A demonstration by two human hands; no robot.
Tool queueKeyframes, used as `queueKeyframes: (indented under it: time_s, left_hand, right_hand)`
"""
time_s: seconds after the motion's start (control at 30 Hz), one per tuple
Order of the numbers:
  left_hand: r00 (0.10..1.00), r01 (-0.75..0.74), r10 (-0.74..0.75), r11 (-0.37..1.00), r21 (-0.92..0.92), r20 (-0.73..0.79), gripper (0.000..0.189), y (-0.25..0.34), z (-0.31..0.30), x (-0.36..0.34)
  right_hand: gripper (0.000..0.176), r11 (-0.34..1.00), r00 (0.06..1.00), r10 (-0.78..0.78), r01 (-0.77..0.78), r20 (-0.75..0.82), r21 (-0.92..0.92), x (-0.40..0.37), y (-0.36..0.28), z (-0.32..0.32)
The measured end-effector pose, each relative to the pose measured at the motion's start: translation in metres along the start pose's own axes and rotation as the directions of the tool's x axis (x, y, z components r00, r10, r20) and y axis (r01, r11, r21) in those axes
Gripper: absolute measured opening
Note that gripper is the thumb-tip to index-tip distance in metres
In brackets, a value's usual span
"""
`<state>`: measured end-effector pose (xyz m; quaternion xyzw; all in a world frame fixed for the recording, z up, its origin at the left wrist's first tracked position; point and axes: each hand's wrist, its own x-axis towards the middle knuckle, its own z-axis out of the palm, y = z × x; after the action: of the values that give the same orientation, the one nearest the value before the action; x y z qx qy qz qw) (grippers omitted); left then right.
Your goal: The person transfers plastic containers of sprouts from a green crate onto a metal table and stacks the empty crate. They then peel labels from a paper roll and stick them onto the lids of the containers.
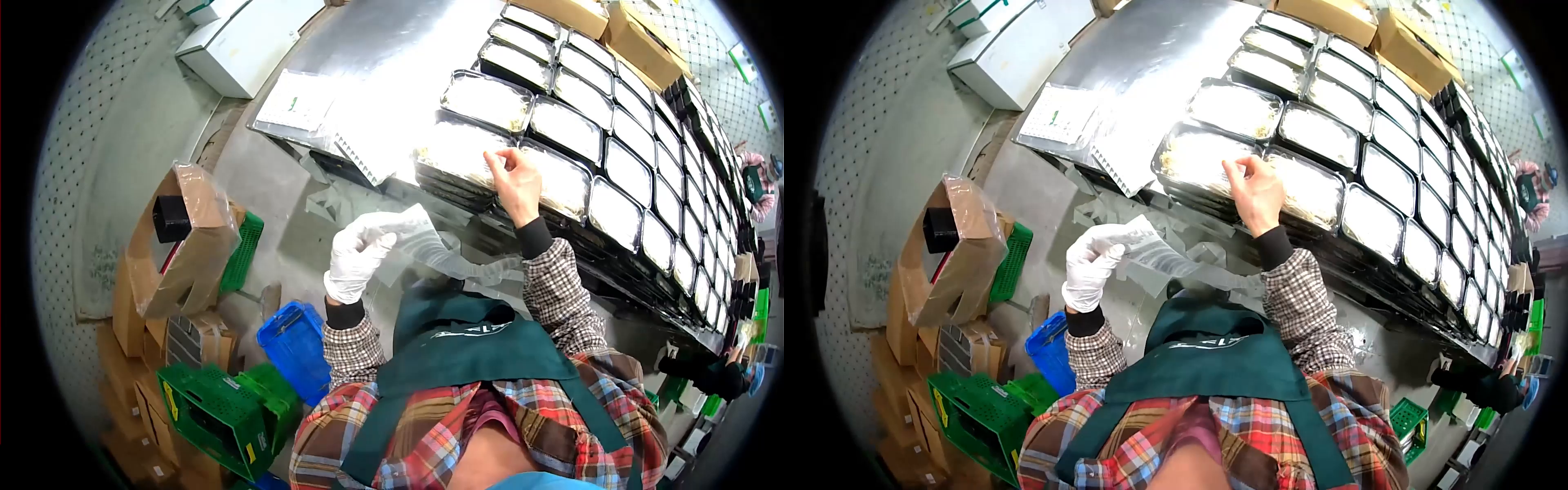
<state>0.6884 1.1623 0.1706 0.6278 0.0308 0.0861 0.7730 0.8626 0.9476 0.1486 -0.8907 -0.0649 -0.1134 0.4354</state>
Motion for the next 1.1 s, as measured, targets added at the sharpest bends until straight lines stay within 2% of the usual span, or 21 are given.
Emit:
queueKeyframes:
  time_s: [0.07, 0.13, 0.2, 0.27, 0.37, 0.4, 0.43, 0.5, 0.53, 0.57, 0.6, 0.63, 0.7, 0.73, 0.83, 0.87, 0.9, 0.93, 0.97, 1.03, 1.1]
  left_hand:
    - [0.992, -0.056, 0.047, 0.996, 0.074, 0.120, 0.020, -0.009, -0.006, 0.017]
    - [0.954, -0.251, 0.193, 0.932, 0.260, 0.228, 0.023, -0.016, 0.006, 0.042]
    - [0.881, -0.439, 0.301, 0.807, 0.395, 0.364, 0.025, -0.019, 0.022, 0.068]
    - [0.798, -0.581, 0.351, 0.664, 0.471, 0.491, 0.023, -0.032, 0.037, 0.094]
    - [0.831, -0.542, 0.276, 0.599, 0.590, 0.483, 0.019, -0.056, 0.041, 0.123]
    - [0.807, -0.561, 0.207, 0.563, 0.607, 0.553, 0.014, -0.051, 0.036, 0.126]
    - [0.818, -0.541, 0.231, 0.619, 0.569, 0.527, 0.016, -0.051, 0.034, 0.127]
    - [0.848, -0.491, 0.265, 0.719, 0.492, 0.460, 0.019, -0.048, 0.030, 0.123]
    - [0.847, -0.459, 0.250, 0.789, 0.408, 0.469, 0.026, -0.039, 0.030, 0.124]
    - [0.855, -0.408, 0.223, 0.848, 0.340, 0.468, 0.026, -0.036, 0.036, 0.125]
    - [0.860, -0.346, 0.190, 0.899, 0.267, 0.474, 0.026, -0.032, 0.038, 0.122]
    - [0.862, -0.281, 0.159, 0.940, 0.193, 0.481, 0.026, -0.031, 0.040, 0.119]
    - [0.880, -0.228, 0.148, 0.965, 0.128, 0.452, 0.024, -0.039, 0.042, 0.120]
    - [0.885, -0.225, 0.157, 0.969, 0.107, 0.439, 0.026, -0.040, 0.043, 0.121]
    - [0.936, -0.244, 0.212, 0.966, 0.087, 0.280, 0.024, -0.047, 0.056, 0.123]
    - [0.945, -0.244, 0.225, 0.969, 0.050, 0.238, 0.024, -0.049, 0.061, 0.125]
    - [0.952, -0.242, 0.235, 0.970, 0.012, 0.197, 0.025, -0.048, 0.062, 0.128]
    - [0.922, -0.339, 0.293, 0.927, 0.163, 0.252, 0.029, -0.045, 0.062, 0.130]
    - [0.922, -0.284, 0.250, 0.955, 0.079, 0.297, 0.032, -0.045, 0.067, 0.132]
    - [0.913, -0.178, 0.111, 0.974, 0.137, 0.393, 0.038, -0.053, 0.058, 0.135]
    - [0.930, -0.096, 0.077, 0.995, 0.035, 0.360, 0.039, -0.066, 0.045, 0.134]
  right_hand:
    - [0.025, 0.996, 0.999, -0.021, 0.019, -0.024, -0.090, 0.001, -0.006, 0.011]
    - [0.024, 0.979, 0.998, -0.055, 0.047, -0.035, -0.198, -0.003, -0.011, 0.015]
    - [0.023, 0.902, 0.978, -0.199, 0.156, -0.066, -0.402, -0.003, -0.006, 0.024]
    - [0.025, 0.857, 0.958, -0.262, 0.177, -0.114, -0.483, -0.005, -0.006, 0.029]
    - [0.026, 0.834, 0.953, -0.275, 0.170, -0.128, -0.524, -0.010, -0.008, 0.028]
    - [0.026, 0.830, 0.951, -0.278, 0.165, -0.139, -0.533, -0.011, -0.009, 0.023]
    - [0.026, 0.826, 0.948, -0.280, 0.159, -0.148, -0.541, -0.012, -0.008, 0.019]
    - [0.033, 0.919, 0.955, -0.246, 0.175, -0.167, -0.352, -0.013, -0.003, 0.001]
    - [0.033, 0.998, 0.999, -0.047, 0.047, 0.007, 0.048, -0.013, -0.008, -0.009]
    - [0.034, 0.897, 0.966, 0.070, -0.170, 0.249, 0.408, -0.014, -0.013, -0.022]
    - [0.034, 0.810, 0.916, 0.011, -0.243, 0.401, 0.534, -0.017, -0.031, -0.034]
    - [0.024, 0.891, 0.904, -0.020, -0.178, 0.426, 0.419, -0.021, -0.044, -0.040]
    - [0.012, 0.984, 0.961, -0.148, 0.118, 0.236, 0.135, -0.022, -0.068, -0.046]
    - [0.008, 0.991, 0.983, -0.136, 0.133, 0.126, 0.029, -0.023, -0.077, -0.046]
    - [0.012, 0.788, 0.818, -0.574, 0.560, 0.022, -0.257, -0.008, -0.084, -0.052]
    - [0.015, 0.778, 0.812, -0.581, 0.576, 0.061, -0.251, -0.004, -0.090, -0.056]
    - [0.012, 0.798, 0.818, -0.572, 0.570, 0.051, -0.197, 0.003, -0.090, -0.059]
    - [0.010, 0.911, 0.914, -0.406, 0.404, -0.009, -0.083, 0.012, -0.088, -0.060]
    - [0.008, 0.974, 0.975, -0.219, 0.221, -0.042, 0.043, 0.025, -0.086, -0.061]
    - [0.011, 0.955, 0.999, 0.036, -0.038, 0.014, 0.293, 0.065, -0.063, -0.047]
    - [0.017, 0.974, 0.996, 0.087, -0.087, 0.009, 0.208, 0.099, -0.017, -0.022]
